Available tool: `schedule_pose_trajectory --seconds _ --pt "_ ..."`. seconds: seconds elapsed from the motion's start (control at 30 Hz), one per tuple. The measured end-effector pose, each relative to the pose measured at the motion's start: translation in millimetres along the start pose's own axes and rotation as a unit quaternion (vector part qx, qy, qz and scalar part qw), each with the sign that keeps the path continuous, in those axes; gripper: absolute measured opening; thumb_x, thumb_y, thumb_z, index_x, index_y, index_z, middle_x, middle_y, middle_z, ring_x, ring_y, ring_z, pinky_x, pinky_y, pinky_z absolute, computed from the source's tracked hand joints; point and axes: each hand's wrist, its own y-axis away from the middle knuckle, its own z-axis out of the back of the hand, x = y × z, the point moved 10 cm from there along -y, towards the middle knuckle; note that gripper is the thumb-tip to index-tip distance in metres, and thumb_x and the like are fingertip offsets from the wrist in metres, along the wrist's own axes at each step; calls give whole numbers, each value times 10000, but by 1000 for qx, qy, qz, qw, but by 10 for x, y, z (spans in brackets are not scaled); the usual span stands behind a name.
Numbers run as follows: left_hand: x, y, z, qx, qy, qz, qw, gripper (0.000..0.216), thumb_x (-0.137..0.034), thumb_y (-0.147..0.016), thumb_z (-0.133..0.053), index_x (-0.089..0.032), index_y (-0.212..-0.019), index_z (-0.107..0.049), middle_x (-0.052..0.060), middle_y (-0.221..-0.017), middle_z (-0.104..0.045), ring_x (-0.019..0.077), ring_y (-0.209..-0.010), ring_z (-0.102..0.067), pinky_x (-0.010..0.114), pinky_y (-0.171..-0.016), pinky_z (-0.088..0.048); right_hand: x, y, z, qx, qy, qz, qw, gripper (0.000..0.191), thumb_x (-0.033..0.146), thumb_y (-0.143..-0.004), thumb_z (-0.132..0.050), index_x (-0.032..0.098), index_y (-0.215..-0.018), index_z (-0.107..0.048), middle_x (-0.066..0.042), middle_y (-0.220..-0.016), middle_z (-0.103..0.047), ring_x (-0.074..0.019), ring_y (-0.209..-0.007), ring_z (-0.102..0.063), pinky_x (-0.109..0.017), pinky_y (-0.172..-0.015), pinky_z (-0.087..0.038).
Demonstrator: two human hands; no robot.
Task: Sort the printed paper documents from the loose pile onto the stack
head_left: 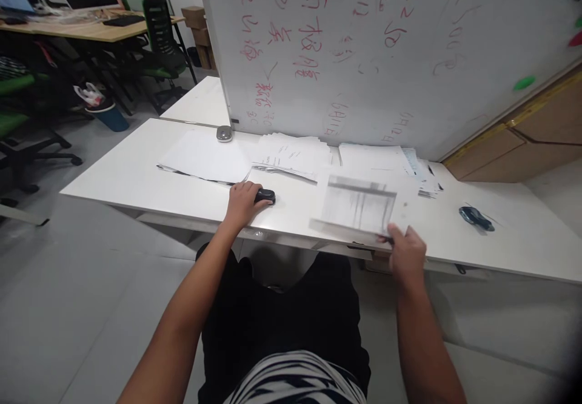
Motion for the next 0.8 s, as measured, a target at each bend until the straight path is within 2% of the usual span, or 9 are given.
schedule_pose_trajectory --seconds 0.2,0.3,0.37,0.43,0.5,0.57,0.67,0.73,0.8 --pt "-26 0 37 -9 -13 -4 1000 392 -536 -803 -584 -229 -1047 -575 84 -1010 -610 273 -1007 -512 413 -916 -330 419 -1429 -136 -46 139 57 988 97 265 -760 -548 176 -771 -586 16 -577 -540 -141 -507 -526 -301 -548 -457" --pt "-45 7 58 -8 -10 -2 1000 390 -530 -793 -603 -222 -1031 -575 74 -998 -614 262 -988 -516 398 -898 -334 493 -1870 -260 -63 275 54 958 108 195 -757 -537 158 -833 -605 -95 -749 -625 -235 -758 -610 -414 -756 -475" --pt "-54 12 70 -8 -8 0 1000 385 -530 -789 -609 -222 -1016 -575 69 -980 -615 255 -977 -521 391 -891 -335 526 -1977 -329 -99 307 58 945 313 165 -733 -573 118 -1043 -580 -228 -1067 -598 -344 -1053 -548 -543 -910 -388" --pt "-53 16 85 -14 -10 3 1000 379 -528 -789 -610 -224 -1012 -573 68 -973 -614 252 -974 -523 388 -891 -334 546 -1942 -482 -131 310 76 939 565 177 -758 -568 105 -1297 -415 -285 -1371 -382 -385 -1292 -344 -607 -1013 -258" --pt "-52 20 89 -18 -14 5 1000 378 -524 -791 -611 -224 -1018 -569 66 -975 -614 250 -976 -522 385 -891 -331 567 -1793 -841 -116 303 128 937 640 225 -829 -506 112 -1407 -257 -238 -1499 -211 -321 -1392 -182 -555 -1092 -175" --pt "-51 21 81 -17 -20 5 1000 381 -522 -792 -612 -223 -1024 -568 63 -976 -615 246 -973 -520 381 -887 -330 574 -1546 -1421 -33 289 206 934 582 256 -868 -464 88 -1395 -283 -217 -1503 -237 -276 -1396 -190 -499 -1123 -165" --pt "-47 15 76 -17 -26 9 999 393 -524 -788 -617 -222 -1034 -568 63 -990 -616 242 -971 -514 376 -880 -330 446 -1114 -2250 95 288 248 920 435 296 -830 -547 184 -1248 -500 -107 -1398 -467 -228 -1333 -347 -431 -1115 -250" --pt "-46 9 79 -16 -28 12 999 399 -525 -787 -619 -223 -1043 -566 63 -1004 -614 242 -977 -508 375 -881 -330 367 -786 -2739 214 310 294 878 468 373 -863 -519 199 -1296 -478 -100 -1447 -426 -254 -1370 -305 -515 -1124 -193" --pt "-43 5 76 -11 -29 17 999 396 -524 -791 -614 -227 -1047 -564 63 -1012 -612 242 -982 -502 375 -880 -330 294 -551 -2967 284 335 323 838 482 431 -890 -480 210 -1318 -469 -98 -1470 -400 -284 -1386 -281 -603 -1116 -98"
